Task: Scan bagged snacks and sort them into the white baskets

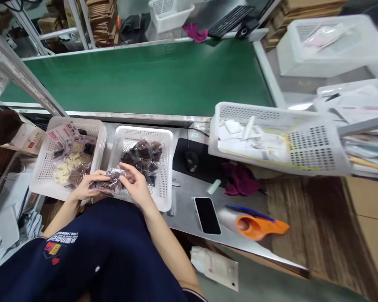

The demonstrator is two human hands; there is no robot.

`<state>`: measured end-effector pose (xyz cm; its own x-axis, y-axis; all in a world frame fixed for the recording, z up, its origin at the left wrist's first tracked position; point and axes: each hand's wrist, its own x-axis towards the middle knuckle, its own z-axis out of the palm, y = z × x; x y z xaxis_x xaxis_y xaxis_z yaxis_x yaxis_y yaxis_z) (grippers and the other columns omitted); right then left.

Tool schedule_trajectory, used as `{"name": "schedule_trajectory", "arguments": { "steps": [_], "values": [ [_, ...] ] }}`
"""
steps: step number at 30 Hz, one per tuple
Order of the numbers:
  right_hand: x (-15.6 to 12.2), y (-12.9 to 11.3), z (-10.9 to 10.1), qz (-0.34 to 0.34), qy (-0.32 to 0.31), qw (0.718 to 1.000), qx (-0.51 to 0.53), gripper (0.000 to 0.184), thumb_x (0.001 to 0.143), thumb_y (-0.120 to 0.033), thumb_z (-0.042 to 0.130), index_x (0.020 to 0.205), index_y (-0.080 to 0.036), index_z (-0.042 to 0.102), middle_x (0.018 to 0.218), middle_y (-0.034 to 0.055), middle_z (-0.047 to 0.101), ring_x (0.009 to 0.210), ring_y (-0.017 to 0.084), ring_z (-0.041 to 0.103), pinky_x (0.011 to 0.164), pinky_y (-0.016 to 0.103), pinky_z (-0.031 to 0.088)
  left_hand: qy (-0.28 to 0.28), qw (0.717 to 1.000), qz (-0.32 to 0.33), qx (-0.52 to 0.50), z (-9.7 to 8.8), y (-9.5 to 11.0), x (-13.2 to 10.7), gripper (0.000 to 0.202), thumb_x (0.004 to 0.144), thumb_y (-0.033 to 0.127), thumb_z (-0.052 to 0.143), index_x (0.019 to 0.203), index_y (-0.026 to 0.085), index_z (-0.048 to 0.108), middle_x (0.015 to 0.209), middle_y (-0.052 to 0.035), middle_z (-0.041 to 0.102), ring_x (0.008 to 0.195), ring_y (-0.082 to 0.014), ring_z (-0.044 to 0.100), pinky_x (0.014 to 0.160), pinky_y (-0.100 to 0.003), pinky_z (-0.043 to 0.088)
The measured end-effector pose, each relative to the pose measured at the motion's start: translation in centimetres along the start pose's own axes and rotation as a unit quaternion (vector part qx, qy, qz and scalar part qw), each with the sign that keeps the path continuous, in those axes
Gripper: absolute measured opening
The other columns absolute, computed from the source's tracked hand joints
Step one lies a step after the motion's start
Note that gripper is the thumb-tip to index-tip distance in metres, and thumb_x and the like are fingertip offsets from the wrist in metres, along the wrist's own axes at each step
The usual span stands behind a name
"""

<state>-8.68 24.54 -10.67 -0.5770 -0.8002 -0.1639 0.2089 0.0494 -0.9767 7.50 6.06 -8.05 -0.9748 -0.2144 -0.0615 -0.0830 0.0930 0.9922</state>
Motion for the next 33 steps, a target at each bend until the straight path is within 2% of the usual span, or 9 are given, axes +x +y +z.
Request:
{"name": "schedule_trajectory", "arguments": {
  "steps": [5, 7, 10, 14, 18, 21, 25, 29, 33],
  "values": [
    [1.3, -0.3, -1.8, -0.095, 0.132, 0.982, -0.094, 0.055, 0.099, -0.053, 0.062, 0.144, -0.022, 0.066, 0.148, 0.0135, 0.066, 0.138, 0.031, 0.063, 0.119, 0.051, 0.052, 0.054, 0.998, -0.017, -0.025, 0.3, -0.1, -0.3, 0.082, 0.076, 0.039, 0.092, 0.153, 0.028, 0.064, 0.138, -0.0125, 0.070, 0.132, -0.0349, 0.063, 0.124, -0.046, 0.042],
    [2.2, -0.2, -3.3, -0.108, 0.178, 0.964, -0.163, 0.068, 0.097, -0.056, 0.065, 0.155, -0.021, 0.058, 0.165, 0.0166, 0.049, 0.157, 0.034, 0.042, 0.130, 0.059, 0.035, 0.063, 0.996, -0.024, -0.051, 0.4, -0.1, -0.6, 0.093, 0.077, 0.037, 0.091, 0.162, 0.030, 0.053, 0.137, -0.0117, 0.070, 0.123, -0.0309, 0.067, 0.120, -0.045, 0.046],
    [2.3, 0.2, -4.6, -0.087, 0.054, 0.975, -0.197, 0.093, 0.086, -0.062, 0.077, 0.165, -0.024, 0.046, 0.179, 0.0162, 0.022, 0.167, 0.038, 0.016, 0.130, 0.066, 0.028, 0.097, 0.992, -0.030, -0.076, 1.0, -0.1, -0.9, 0.100, 0.077, 0.033, 0.092, 0.166, 0.033, 0.045, 0.144, -0.0117, 0.065, 0.120, -0.0291, 0.067, 0.116, -0.043, 0.049],
    [0.6, 0.6, -2.1, -0.044, -0.207, 0.973, -0.088, 0.080, 0.080, -0.065, 0.083, 0.149, -0.028, 0.065, 0.173, 0.0148, 0.037, 0.156, 0.038, 0.044, 0.118, 0.057, 0.051, 0.167, 0.985, -0.014, -0.046, 2.5, 0.3, -0.7, 0.096, 0.072, 0.027, 0.097, 0.159, 0.032, 0.055, 0.156, -0.0121, 0.056, 0.144, -0.0351, 0.054, 0.126, -0.044, 0.040],
    [0.0, 0.4, 0.7, 0.017, -0.093, 0.996, -0.002, 0.056, 0.089, -0.065, 0.074, 0.118, -0.017, 0.077, 0.126, 0.0169, 0.076, 0.117, 0.034, 0.074, 0.108, 0.054, 0.058, 0.135, 0.991, -0.008, 0.004, 3.2, 1.5, -0.5, 0.079, 0.083, 0.028, 0.089, 0.156, 0.031, 0.058, 0.164, -0.0112, 0.050, 0.149, -0.0333, 0.049, 0.129, -0.045, 0.039],
    [0.5, 0.6, -1.0, 0.021, 0.025, 0.999, -0.013, 0.062, 0.084, -0.070, 0.076, 0.116, -0.017, 0.072, 0.114, 0.0149, 0.077, 0.105, 0.033, 0.075, 0.101, 0.053, 0.060, 0.172, 0.984, -0.016, 0.048, 0.9, 1.6, -1.3, 0.058, 0.094, 0.038, 0.078, 0.150, 0.029, 0.064, 0.159, -0.0127, 0.054, 0.135, -0.0316, 0.061, 0.114, -0.043, 0.054],
    [1.4, 2.1, -5.9, -0.020, 0.189, 0.961, -0.200, 0.107, 0.074, -0.076, 0.080, 0.155, -0.015, 0.045, 0.149, 0.0245, 0.055, 0.137, 0.042, 0.057, 0.118, 0.065, 0.045, 0.282, 0.914, -0.084, 0.279, -4.9, -0.5, -3.0, 0.074, 0.091, 0.052, 0.078, 0.156, 0.026, 0.056, 0.164, -0.0160, 0.047, 0.151, -0.0384, 0.046, 0.126, -0.057, 0.041],
    [1.6, 4.1, -7.8, -0.004, 0.213, 0.940, -0.265, 0.127, 0.074, -0.082, 0.073, 0.166, -0.009, 0.025, 0.165, 0.0326, 0.030, 0.146, 0.047, 0.049, 0.124, 0.070, 0.035, 0.178, 0.830, -0.302, 0.435, -8.2, -3.5, -2.9, 0.134, 0.068, 0.053, 0.098, 0.174, 0.023, 0.022, 0.178, -0.0251, -0.006, 0.161, -0.0575, -0.010, 0.125, -0.081, 0.017],
    [1.2, 5.2, -6.2, 0.003, 0.148, 0.958, -0.246, 0.124, 0.077, -0.083, 0.070, 0.168, -0.014, 0.021, 0.168, 0.0313, 0.027, 0.136, 0.044, 0.060, 0.120, 0.067, 0.044, 0.081, 0.781, -0.356, 0.507, -7.9, -5.0, -1.6, 0.129, 0.069, 0.040, 0.099, 0.174, 0.029, 0.024, 0.179, -0.0229, -0.006, 0.159, -0.0635, -0.006, 0.115, -0.086, 0.029]
  ]
}}
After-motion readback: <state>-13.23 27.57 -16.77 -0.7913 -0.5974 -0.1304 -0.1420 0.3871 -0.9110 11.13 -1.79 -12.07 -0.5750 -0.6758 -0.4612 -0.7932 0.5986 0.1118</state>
